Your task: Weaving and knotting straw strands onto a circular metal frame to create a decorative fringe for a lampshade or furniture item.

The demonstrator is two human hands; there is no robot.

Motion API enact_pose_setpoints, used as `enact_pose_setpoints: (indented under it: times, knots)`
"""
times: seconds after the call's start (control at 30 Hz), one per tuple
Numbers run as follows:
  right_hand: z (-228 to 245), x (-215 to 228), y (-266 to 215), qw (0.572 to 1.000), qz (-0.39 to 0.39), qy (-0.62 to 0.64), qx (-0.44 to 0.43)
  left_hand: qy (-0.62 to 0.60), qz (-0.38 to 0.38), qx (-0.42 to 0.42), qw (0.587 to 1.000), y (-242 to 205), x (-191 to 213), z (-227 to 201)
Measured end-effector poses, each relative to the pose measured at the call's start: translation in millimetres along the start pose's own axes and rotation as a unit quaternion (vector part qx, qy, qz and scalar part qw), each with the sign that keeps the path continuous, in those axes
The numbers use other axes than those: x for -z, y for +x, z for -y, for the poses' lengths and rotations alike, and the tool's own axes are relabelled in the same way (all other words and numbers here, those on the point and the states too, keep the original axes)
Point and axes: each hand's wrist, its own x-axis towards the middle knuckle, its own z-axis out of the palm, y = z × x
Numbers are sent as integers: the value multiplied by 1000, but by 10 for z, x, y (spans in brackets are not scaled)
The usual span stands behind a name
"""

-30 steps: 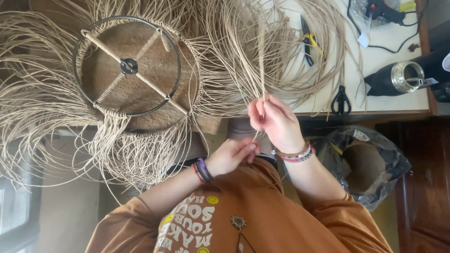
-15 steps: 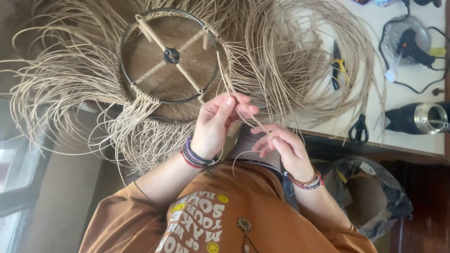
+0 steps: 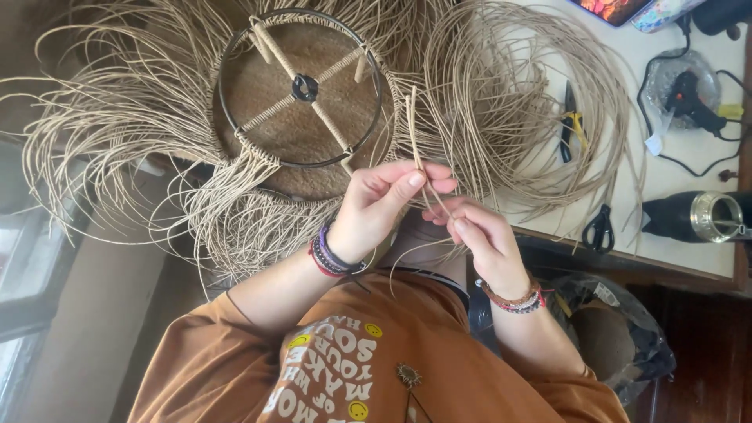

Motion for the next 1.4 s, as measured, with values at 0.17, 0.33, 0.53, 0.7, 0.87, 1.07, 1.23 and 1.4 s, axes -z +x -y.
enact_pose_setpoints:
  times: [0.17,0.33,0.53,0.7,0.87,1.07,1.23,1.4]
  knots:
    - [-15,0,39,999,4,-36,-3,19,10,-24,999,17,-31,-155]
    - [-76,-13,60,999,15,-28,-16,34,0,-36,999,54,97,63]
    - [-105,-76,58,998,22,37,-55,64,-70,-62,994,70,156,41]
    - [-4,-147,144,994,1,-109,26,28,-161,-85,983,2,250,174]
    - [239,-57,264,963,26,-266,48,382,-132,-329,853,-80,517,-70]
    - [-84,4,261,921,113,-373,23,747,111,-290,588,-365,213,-203]
    - [318,-94,461,927,134,-344,67,809,82,-223,537,-487,284,-356]
    - [283,40,470,939,164,-299,43,836,102,-149,517,-670,672,-641]
